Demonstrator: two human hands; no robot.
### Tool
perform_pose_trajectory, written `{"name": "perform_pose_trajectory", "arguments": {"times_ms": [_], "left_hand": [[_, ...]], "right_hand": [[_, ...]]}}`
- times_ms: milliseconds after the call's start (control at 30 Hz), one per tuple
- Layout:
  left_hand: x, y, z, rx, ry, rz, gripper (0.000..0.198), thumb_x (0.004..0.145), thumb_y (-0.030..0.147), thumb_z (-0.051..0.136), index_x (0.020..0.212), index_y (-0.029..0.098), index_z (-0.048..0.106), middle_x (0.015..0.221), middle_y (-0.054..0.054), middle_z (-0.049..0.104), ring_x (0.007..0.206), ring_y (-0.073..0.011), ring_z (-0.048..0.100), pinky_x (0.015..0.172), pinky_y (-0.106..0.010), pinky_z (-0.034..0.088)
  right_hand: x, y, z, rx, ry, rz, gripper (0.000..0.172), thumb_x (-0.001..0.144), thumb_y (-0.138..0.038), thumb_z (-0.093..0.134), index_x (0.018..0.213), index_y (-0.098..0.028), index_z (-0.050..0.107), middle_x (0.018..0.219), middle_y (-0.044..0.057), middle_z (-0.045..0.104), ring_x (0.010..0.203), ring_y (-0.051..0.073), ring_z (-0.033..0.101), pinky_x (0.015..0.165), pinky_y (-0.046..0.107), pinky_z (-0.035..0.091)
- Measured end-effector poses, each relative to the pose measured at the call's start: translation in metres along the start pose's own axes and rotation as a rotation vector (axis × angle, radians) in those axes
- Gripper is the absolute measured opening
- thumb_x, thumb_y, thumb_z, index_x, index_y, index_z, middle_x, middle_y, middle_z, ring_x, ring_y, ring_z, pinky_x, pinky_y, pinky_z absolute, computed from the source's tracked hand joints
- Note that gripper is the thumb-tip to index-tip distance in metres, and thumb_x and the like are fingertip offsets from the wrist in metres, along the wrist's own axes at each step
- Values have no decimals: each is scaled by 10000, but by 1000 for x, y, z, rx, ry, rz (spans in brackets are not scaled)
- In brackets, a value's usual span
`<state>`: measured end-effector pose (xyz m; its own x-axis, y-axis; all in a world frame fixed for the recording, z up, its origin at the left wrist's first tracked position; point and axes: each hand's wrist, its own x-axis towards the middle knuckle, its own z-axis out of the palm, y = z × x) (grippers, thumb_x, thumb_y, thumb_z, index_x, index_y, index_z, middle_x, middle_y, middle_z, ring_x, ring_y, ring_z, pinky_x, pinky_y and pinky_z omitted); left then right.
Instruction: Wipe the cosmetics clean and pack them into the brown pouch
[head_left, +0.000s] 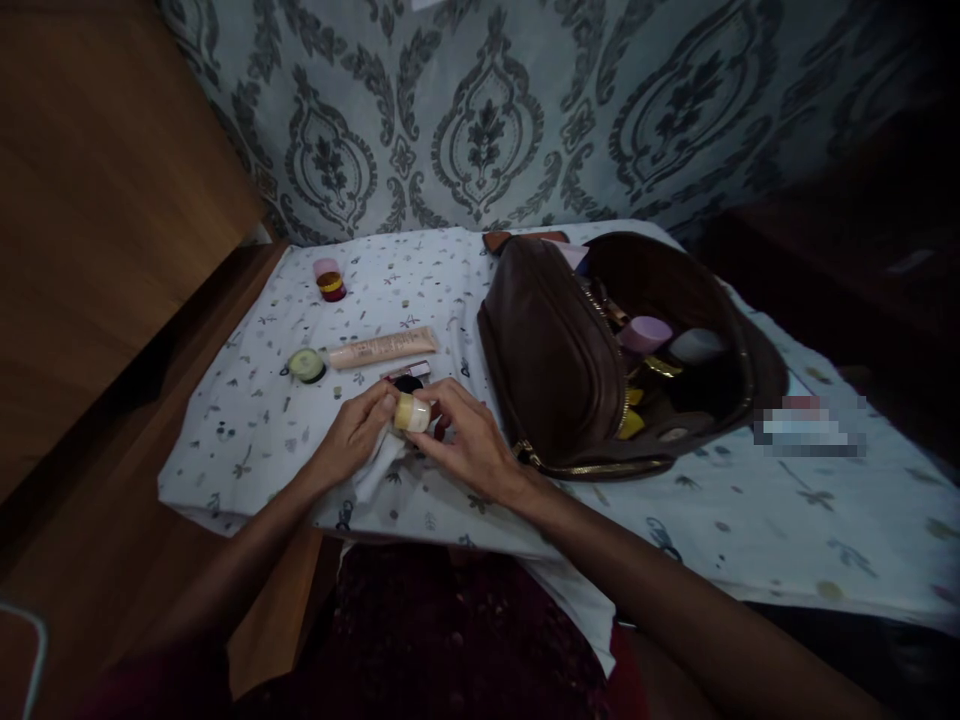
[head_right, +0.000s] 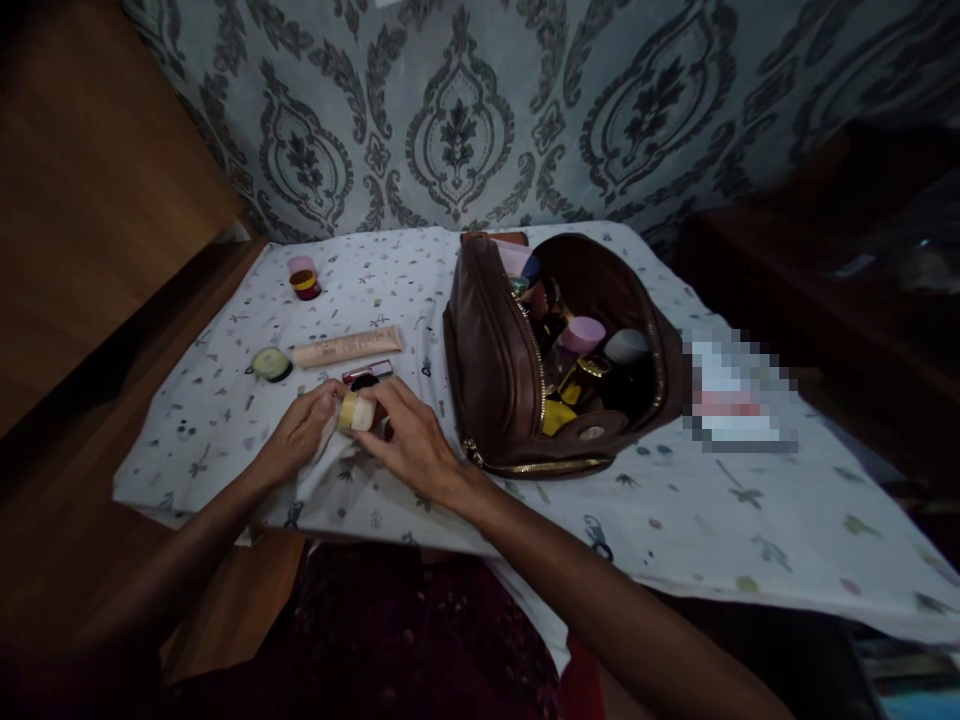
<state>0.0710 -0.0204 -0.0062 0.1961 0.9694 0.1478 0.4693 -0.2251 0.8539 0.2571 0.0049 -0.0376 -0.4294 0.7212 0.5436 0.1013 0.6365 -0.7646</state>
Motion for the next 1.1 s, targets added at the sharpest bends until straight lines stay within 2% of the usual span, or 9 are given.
{"name": "perform_pose_trajectory", "arguments": {"times_ms": [333,433,533,600,700,800,900,967,1100], "left_hand": [[-1,-1,-5,72,-64,11,389,953,552,469,929,181,585,837,3,587,797,-173,531,769,-279,424],[-2,3,-6,23,-59,34,402,904,541,571,1092,186,585,1038,-40,634,959,-214,576,866,-300,452],[-4,6,-7,-14,-80,47,479,883,496,628,1253,208,530,1228,-70,597,1096,-234,563,924,-308,453],[-5,6,-6,-12,-81,42,443,897,497,612,1222,206,541,1167,-58,603,1033,-217,568,878,-295,455],[-3,2,-3,-24,-54,44,389,911,557,565,1007,181,585,928,-15,598,857,-179,545,786,-275,435],[-1,-4,0,-82,-42,31,463,919,629,500,843,176,561,775,14,546,743,-153,500,711,-260,415],[0,-6,1,-103,-17,8,510,900,676,488,815,178,557,733,20,523,700,-145,477,668,-256,405],[0,-5,1,-104,-6,11,495,861,672,563,877,177,581,787,8,567,752,-161,515,710,-266,427],[-4,-3,0,-125,-29,38,518,812,539,714,1174,200,562,1114,-58,626,1001,-214,581,878,-301,453]], "right_hand": [[-1,2,0,12,10,-24,247,886,-205,639,1123,-220,571,1043,57,604,890,181,603,728,290,518],[0,1,-1,11,20,-12,246,878,-208,650,1111,-223,574,1035,50,604,879,178,608,728,289,520],[0,1,-2,13,23,-24,254,873,-185,638,1117,-218,576,1021,47,595,863,178,606,712,290,520],[0,1,-2,4,21,-42,249,884,-181,627,1125,-215,574,1013,47,589,861,178,604,705,287,519],[-1,1,-1,-11,12,-71,241,900,-188,623,1133,-220,569,1005,47,582,866,178,603,694,278,519],[-1,2,-1,-12,13,-76,275,883,-159,628,1143,-222,562,1023,49,580,881,179,602,691,272,519],[-1,3,-1,-13,11,-71,282,878,-144,617,1144,-215,558,1031,49,578,878,175,597,690,271,516],[-1,2,-2,-17,9,-66,267,889,-156,611,1144,-211,557,1031,49,577,866,170,592,682,272,512],[-1,1,-3,-18,-12,-55,253,888,-170,619,1131,-207,559,1022,45,578,857,167,586,677,270,503]]}}
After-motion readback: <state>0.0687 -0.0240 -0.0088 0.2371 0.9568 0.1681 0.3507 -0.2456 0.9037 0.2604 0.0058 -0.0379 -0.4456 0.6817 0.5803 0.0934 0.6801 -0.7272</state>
